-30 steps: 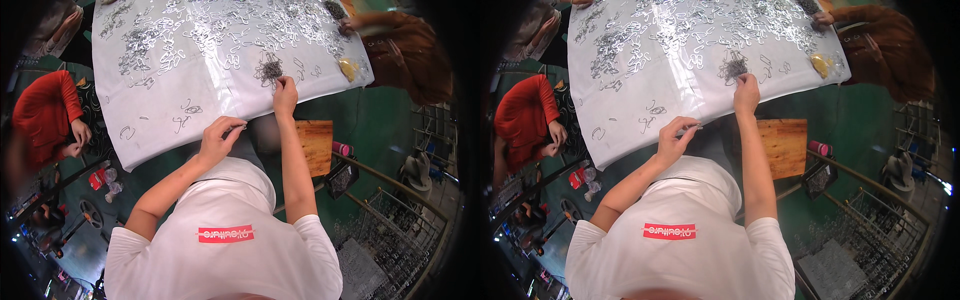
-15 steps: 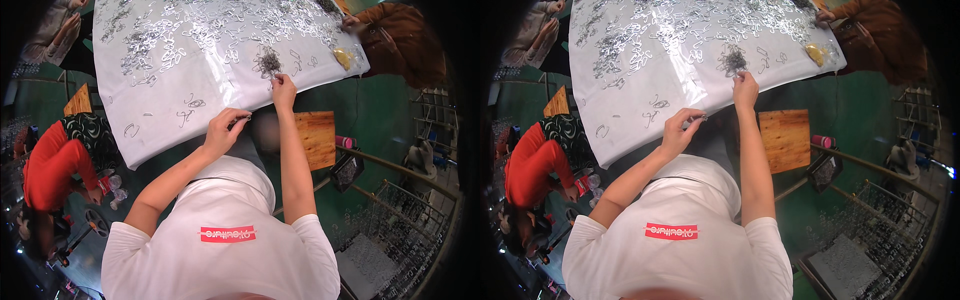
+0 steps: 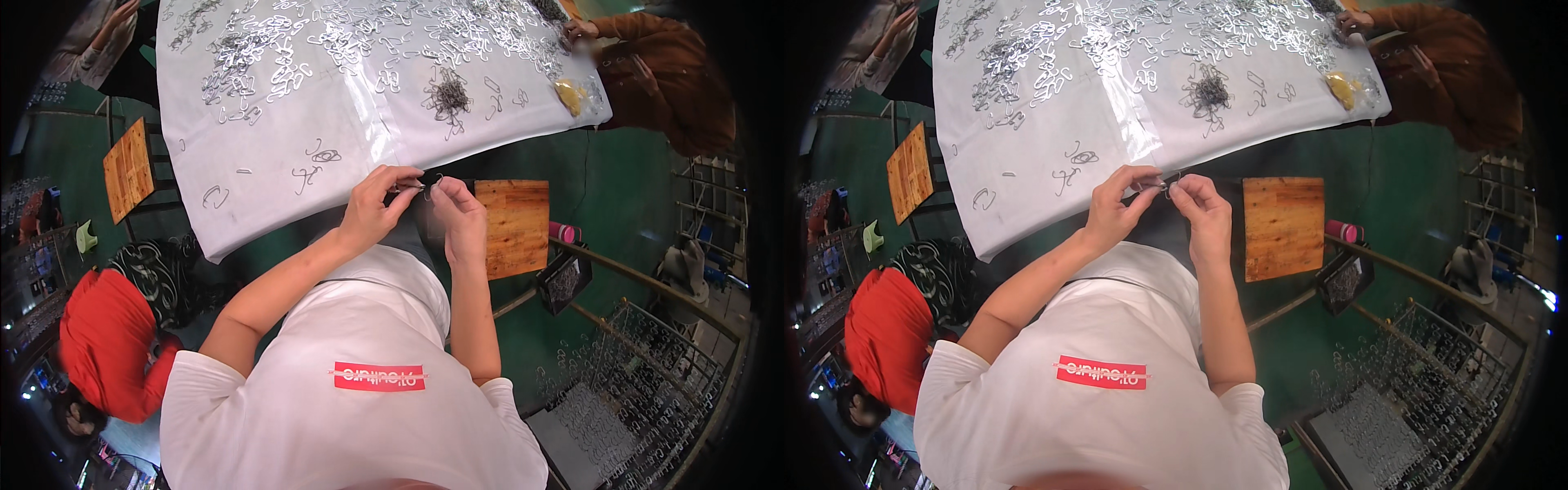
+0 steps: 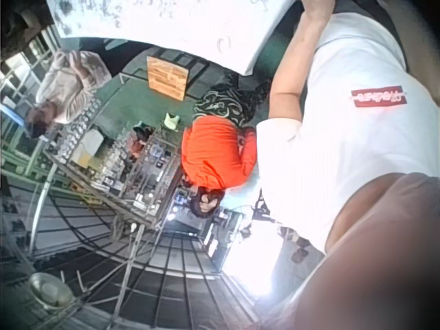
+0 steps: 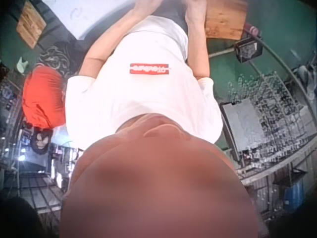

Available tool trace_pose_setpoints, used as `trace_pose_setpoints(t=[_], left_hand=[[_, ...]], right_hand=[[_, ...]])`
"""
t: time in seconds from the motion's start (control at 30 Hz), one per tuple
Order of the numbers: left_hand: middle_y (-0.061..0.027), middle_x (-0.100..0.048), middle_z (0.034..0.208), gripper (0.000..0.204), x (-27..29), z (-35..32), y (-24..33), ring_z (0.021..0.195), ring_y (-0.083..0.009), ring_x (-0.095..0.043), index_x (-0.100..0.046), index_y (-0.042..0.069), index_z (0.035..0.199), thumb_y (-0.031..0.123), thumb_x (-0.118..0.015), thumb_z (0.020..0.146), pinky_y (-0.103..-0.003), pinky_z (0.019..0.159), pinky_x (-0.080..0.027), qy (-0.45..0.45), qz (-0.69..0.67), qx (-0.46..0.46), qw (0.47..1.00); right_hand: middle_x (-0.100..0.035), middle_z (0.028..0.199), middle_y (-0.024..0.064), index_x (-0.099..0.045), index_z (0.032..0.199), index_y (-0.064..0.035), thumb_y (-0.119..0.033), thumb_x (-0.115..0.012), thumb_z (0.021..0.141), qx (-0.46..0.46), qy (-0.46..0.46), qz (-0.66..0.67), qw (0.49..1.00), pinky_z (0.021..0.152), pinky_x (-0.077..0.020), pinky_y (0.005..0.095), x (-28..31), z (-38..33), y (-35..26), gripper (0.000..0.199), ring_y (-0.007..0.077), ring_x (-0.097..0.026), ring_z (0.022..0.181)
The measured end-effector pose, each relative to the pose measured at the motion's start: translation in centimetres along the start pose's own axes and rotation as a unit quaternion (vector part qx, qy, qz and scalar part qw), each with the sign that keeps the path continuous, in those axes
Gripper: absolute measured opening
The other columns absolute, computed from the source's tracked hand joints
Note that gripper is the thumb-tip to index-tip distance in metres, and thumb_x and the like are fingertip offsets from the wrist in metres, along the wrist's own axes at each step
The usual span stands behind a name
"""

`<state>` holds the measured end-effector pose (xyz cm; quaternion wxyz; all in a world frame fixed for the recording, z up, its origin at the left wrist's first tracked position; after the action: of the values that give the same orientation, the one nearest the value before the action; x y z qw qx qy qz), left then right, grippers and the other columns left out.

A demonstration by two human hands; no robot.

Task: The person picks small metal clips and fasteners from a white table and links them together by hand. They repeatedly move between the table and a hanging metal rack to attach the assembled pieces. Other workers are present at the same table performing similar assembly.

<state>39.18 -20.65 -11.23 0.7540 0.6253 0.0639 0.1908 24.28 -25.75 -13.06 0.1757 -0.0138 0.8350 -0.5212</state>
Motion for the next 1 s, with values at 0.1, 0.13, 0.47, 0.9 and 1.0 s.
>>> trace_pose_setpoints(t=[0.1, 0.13, 0.47, 0.9, 1.0], left_hand=[[-0.009, -0.066, 0.091, 0.026, -0.3, 0.0, 0.2, 0.082, -0.0173, -0.066, -0.064, 0.003, 0.106, -0.002, -0.066, 0.081, -0.027, 0.07, -0.05, -0.008, 0.006, -0.004, 1.0], [-0.0097, -0.065, 0.091, 0.026, -0.4, 0.0, 0.3, 0.082, -0.0182, -0.067, -0.064, 0.003, 0.106, -0.003, -0.066, 0.081, -0.027, 0.069, -0.052, -0.012, 0.012, -0.011, 1.0], [-0.01, -0.064, 0.092, 0.024, -0.4, 2.1, -3.3, 0.086, -0.0257, -0.063, -0.066, 0.004, 0.105, 0.001, -0.067, 0.081, -0.034, 0.074, -0.051, 0.004, 0.066, -0.071, 0.995], [-0.0097, -0.062, 0.1, 0.018, 2.0, 15.6, -16.0, 0.101, -0.0275, -0.054, -0.066, 0.005, 0.095, 0.019, -0.068, 0.084, -0.041, 0.086, -0.042, 0.051, 0.46, 0.117, 0.879], [-0.0116, -0.066, 0.093, 0.015, 1.7, 14.2, -14.5, 0.09, -0.0264, -0.061, -0.064, 0.002, 0.097, 0.013, -0.064, 0.086, -0.037, 0.079, -0.047, 0.03, 0.276, 0.14, 0.95]], right_hand=[[-0.057, 0.099, 0.0029, -0.066, 0.09, 0.0022, 0.0, -0.07, 0.082, 0.028, -0.002, 0.004, 1.0, 0.079, -0.0455, 0.0235, 0.2, 0.5, 0.2, 0.009, 0.0104, -0.055, 0.088], [-0.056, 0.1, 0.0032, -0.066, 0.09, 0.002, 0.001, -0.07, 0.082, 0.037, 0.003, 0.002, 0.999, 0.079, -0.0455, 0.0236, 0.4, 0.6, 0.2, 0.008, 0.0106, -0.055, 0.089], [-0.051, 0.103, 0.0029, -0.064, 0.086, -0.0034, 0.009, -0.064, 0.081, 0.162, -0.009, -0.042, 0.986, 0.087, -0.0418, 0.0249, 0.8, 0.4, -1.1, 0.013, 0.0118, -0.051, 0.095], [-0.052, 0.099, 0.0029, -0.067, 0.088, -0.0017, 0.004, -0.071, 0.078, 0.19, -0.01, -0.099, 0.977, 0.07, -0.0405, 0.0213, 2.2, 1.1, -0.9, 0.012, 0.009, -0.048, 0.083], [-0.052, 0.099, 0.0029, -0.067, 0.088, -0.0016, 0.004, -0.071, 0.078, 0.19, -0.001, -0.106, 0.976, 0.07, -0.0404, 0.0212, 2.3, 1.3, -0.5, 0.012, 0.009, -0.048, 0.081]])
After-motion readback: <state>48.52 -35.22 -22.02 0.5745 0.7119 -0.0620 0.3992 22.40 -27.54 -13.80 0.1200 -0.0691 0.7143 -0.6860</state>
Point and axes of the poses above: each hand's wrist, its own z-axis towards the middle knuckle, its own x-axis out of the back of the hand, y = z × x, the point moved 6 cm from there along z, towards the middle knuckle
